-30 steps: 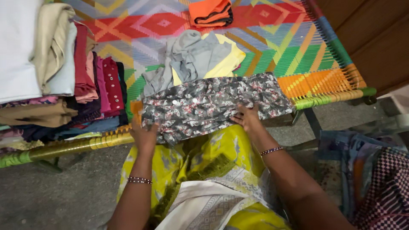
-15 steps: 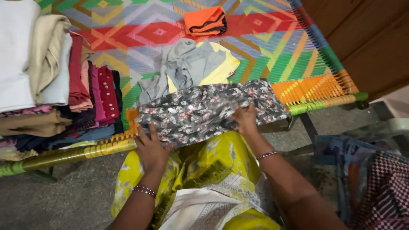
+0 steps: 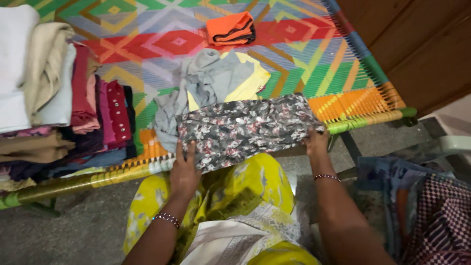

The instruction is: The person folds several garments by hand on a woven cot. They handle a white cloth, a floral-patterned skirt, and a grey pair of trousers, folding each item and stacking them on the cot.

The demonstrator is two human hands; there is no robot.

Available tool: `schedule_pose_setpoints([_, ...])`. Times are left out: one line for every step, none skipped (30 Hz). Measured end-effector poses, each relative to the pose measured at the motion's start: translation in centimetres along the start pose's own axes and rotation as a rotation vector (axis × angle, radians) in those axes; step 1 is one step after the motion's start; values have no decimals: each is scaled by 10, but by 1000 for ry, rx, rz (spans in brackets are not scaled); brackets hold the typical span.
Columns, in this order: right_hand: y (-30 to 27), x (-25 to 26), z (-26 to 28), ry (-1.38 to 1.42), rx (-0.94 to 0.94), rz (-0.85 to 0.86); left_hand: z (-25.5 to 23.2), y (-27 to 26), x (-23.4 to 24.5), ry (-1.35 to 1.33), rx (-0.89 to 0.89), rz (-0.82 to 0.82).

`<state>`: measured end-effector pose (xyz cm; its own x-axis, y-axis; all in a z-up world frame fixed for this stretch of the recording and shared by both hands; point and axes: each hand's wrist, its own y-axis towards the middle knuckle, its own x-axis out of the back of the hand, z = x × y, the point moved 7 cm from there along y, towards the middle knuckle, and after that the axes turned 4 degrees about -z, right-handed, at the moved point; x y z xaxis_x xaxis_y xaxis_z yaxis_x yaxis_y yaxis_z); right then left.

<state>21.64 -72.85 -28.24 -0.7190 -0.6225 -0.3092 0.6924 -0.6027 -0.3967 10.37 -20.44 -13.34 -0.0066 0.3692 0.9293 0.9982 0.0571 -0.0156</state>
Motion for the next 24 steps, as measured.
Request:
schedule_pose_setpoints([5,0,0,-35,35,31,2,1,-6,11,2,11])
schedule_pose_setpoints([9,-2,0,-70,70,62,4,1,-7,-34,-15,-35])
schedule_pose_setpoints([14,-6,2,-104,105,92,7,2,-6,-78,-33,-81])
schedule_pose_setpoints([20,-7,5,-27,97,75,9,4,-6,-123,-50,-126])
schedule_pose_setpoints([26,-7,8,49,86,56,13,4,-9,-181,-46,-116])
schedule_pose_setpoints([30,-7,11,126,76,36,16,5,-12,-239,-42,-105])
schedule_pose_setpoints([34,-8,23,182,163,83,18,7,-15,-298,-39,-94])
schedule_pose_setpoints([36,-9,35,237,250,132,19,8,-21,-318,-32,-45])
schedule_pose_setpoints([35,-11,46,289,337,186,21,9,-28,-340,-24,1])
schedule_pose_setpoints([37,-8,46,224,305,167,22,10,-35,-361,-15,48])
schedule_pose_setpoints([38,-6,44,158,269,152,22,10,-39,-434,-47,31])
schedule_pose_setpoints([37,-2,41,92,232,137,22,10,-44,-508,-80,14])
schedule_pose_setpoints([35,2,33,78,184,105,25,10,-49,-578,-109,-4])
schedule_pose_setpoints([33,6,25,63,137,74,31,11,-54,-599,-112,-49])
schedule_pose_setpoints([30,10,17,49,89,42,37,13,-59,-619,-116,-93])
schedule_pose_setpoints([29,13,17,-1,126,32,44,15,-65,-640,-121,-138])
schedule_pose_setpoints([28,14,19,-34,162,21,55,20,-74,-713,-53,-143])
schedule_pose_setpoints([29,16,23,-59,210,-9,65,25,-82,-785,15,-147])
schedule_pose_setpoints([28,22,25,-73,249,-60,75,29,-90,-856,86,-147])
schedule_pose_setpoints([27,26,26,-87,284,-108,85,32,-99,-966,183,-120])
schedule_pose_setpoints([26,30,27,-106,311,-153,93,36,-106,-1076,280,-92])
schedule_pose_setpoints([26,32,27,-129,328,-188,98,37,-113,-1185,378,-62])
schedule_pose_setpoints([25,33,26,-148,346,-224,101,38,-116,-1269,446,-20])
schedule_pose_setpoints([25,31,22,-180,331,-206,102,38,-118,-1353,515,23])
